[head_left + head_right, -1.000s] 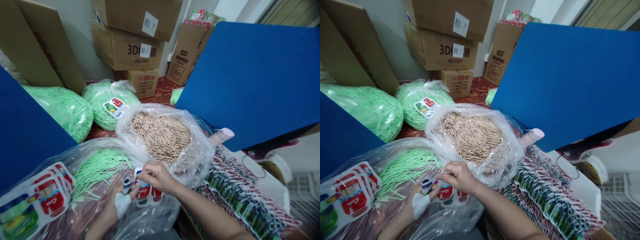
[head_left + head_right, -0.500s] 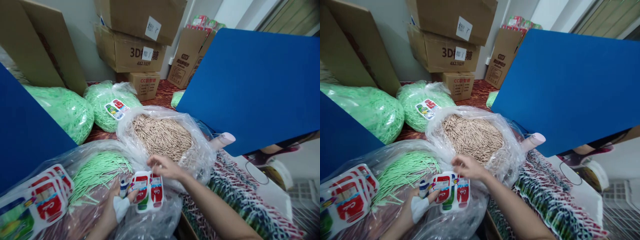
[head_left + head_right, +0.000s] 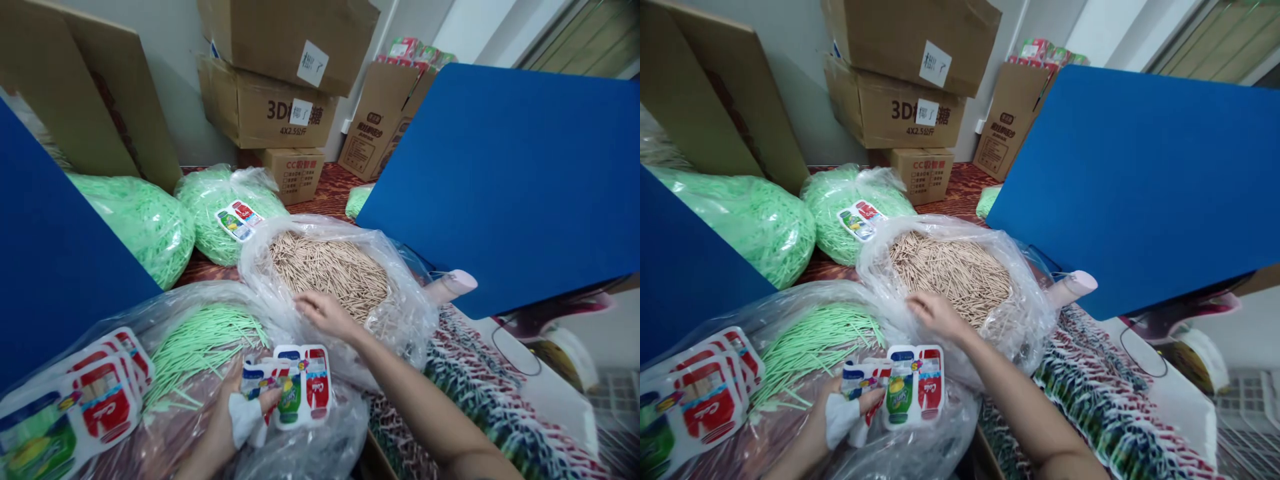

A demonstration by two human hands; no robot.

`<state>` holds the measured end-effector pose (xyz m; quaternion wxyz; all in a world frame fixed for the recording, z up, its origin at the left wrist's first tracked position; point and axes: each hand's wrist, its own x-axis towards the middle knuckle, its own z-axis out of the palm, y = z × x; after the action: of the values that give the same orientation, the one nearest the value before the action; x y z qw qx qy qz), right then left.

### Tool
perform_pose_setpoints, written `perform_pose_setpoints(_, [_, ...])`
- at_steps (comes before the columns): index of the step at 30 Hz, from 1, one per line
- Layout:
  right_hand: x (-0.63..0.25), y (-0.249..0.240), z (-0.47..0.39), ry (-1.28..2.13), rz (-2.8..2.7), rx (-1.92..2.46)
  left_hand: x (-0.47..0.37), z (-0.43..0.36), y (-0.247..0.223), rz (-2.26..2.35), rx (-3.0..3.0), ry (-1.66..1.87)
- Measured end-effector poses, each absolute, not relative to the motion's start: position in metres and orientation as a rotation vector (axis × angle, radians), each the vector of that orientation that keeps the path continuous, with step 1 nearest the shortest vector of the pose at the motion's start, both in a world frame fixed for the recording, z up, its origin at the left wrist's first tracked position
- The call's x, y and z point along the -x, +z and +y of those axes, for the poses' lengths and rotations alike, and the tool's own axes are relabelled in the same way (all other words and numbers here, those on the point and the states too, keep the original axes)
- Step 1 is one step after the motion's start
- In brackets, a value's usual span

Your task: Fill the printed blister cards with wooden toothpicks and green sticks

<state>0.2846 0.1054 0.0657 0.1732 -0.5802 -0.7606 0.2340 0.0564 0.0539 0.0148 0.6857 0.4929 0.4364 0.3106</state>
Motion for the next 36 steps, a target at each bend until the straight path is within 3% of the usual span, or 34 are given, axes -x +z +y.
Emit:
perform_pose_setpoints(2, [-0.296, 0.059, 0.132, 0.257, -2.211, 2.071, -0.058, 0.053, 0.014, 0.964, -1.092, 0.673])
perform_pose_setpoints(4, [-0.301, 0.05, 0.155, 0.099, -2.238, 2.236, -0.058, 0.052, 0.013, 0.937, -1.096, 0.644])
perform_pose_setpoints(13, [-0.285, 0.022, 0.182, -0.185, -2.442, 2.302, -0.046, 0.049, 0.005, 0.939, -1.099, 0.698])
perform_pose_setpoints(21, [-0.276, 0.017, 0.2, -0.206, -2.501, 2.391, -0.044, 0.046, 0.012, 0.955, -1.112, 0.709])
perform_pose_setpoints(30, [-0.293, 0.044, 0.185, 0.061, -2.388, 2.341, -0.041, 0.046, 0.011, 0.885, -0.977, 0.708])
perform_pose_setpoints(36, [-0.334, 0.075, 0.159, 0.818, -2.209, 2.11, -0.037, 0.059, 0.022, 0.79, -0.78, 0.796])
